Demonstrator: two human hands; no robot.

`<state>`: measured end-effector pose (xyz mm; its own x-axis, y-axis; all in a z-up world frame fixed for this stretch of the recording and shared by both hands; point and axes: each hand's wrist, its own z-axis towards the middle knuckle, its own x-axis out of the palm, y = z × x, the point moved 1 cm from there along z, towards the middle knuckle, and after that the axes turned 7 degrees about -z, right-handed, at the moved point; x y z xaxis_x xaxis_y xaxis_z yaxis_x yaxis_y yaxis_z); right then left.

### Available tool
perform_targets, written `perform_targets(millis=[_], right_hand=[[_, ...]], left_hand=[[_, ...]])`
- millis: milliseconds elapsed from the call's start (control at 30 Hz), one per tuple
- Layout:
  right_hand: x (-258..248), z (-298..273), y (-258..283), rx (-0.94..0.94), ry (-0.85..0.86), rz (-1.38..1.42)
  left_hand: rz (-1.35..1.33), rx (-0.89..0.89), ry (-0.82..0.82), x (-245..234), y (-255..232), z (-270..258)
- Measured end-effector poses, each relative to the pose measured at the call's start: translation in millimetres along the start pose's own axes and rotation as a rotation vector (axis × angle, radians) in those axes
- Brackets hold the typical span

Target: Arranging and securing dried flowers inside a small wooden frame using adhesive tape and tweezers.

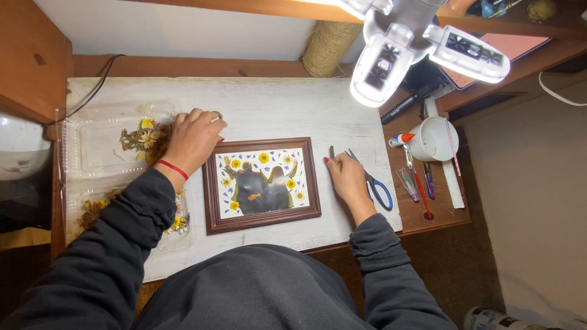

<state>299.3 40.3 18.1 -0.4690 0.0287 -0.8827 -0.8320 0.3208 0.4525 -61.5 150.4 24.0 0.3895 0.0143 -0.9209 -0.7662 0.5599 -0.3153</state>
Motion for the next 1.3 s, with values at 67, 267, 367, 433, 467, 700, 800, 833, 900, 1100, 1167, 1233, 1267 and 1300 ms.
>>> perform_targets(millis=[67,267,367,433,467,700,800,833,900,1100,1167,1233,1267,1300], right_hand=[[-4.4,-0.6,6.8,0.021,0.023,-0.012],[-12.0,-1.4,17.9,0.061,0.070,-0.080],[-12.8,-0.4,17.7,0.076,0.085,-0.093],[-11.9,-0.6,14.9,0.069,0.088,-0.094],[-11.9,-1.2,14.6,0.031,0.056,-0.084],[-27.2,-20.3,11.4,-0.062,-0.153,-0.020],[-23.8,-30.0,0.7,-0.022,-0.127,0.047],[-24.2,-34.5,2.3,-0.023,-0.128,0.052],[-27.0,-42.5,3.9,-0.034,-0.142,0.074],[-50.4,-67.8,56.4,-0.142,-0.133,0.221],[-66.0,-86.1,89.2,-0.269,-0.159,0.380],[-76.5,-106.1,119.0,-0.398,-0.166,0.540],[-81.7,-113.2,132.4,-0.513,-0.098,0.703],[-87.3,-121.1,146.6,-0.626,-0.025,0.866]], left_hand=[[0.014,0.013,0.010,1.5,-0.2,3.2],[0.030,0.038,0.031,3.8,1.6,9.3],[0.019,0.035,0.030,8.1,5.1,11.8],[0.006,0.028,0.035,9.3,6.1,13.7],[0.041,0.034,0.003,7.7,6.1,14.8],[0.100,-0.060,-0.087,-1.8,3.1,22.7],[0.091,-0.120,-0.090,4.3,7.5,18.6],[0.096,-0.119,-0.090,6.7,10.4,16.9],[0.122,-0.063,-0.062,13.0,14.0,15.0],[-0.783,-0.235,-0.129,-34.3,-50.3,7.5],[-1.020,-0.194,-0.067,-61.9,-85.6,-11.3],[-1.255,-0.171,-0.003,-87.4,-115.4,-36.4],[-1.401,-0.239,0.074,-98.2,-128.3,-46.7],[-1.545,-0.307,0.154,-110.1,-141.1,-57.6]])
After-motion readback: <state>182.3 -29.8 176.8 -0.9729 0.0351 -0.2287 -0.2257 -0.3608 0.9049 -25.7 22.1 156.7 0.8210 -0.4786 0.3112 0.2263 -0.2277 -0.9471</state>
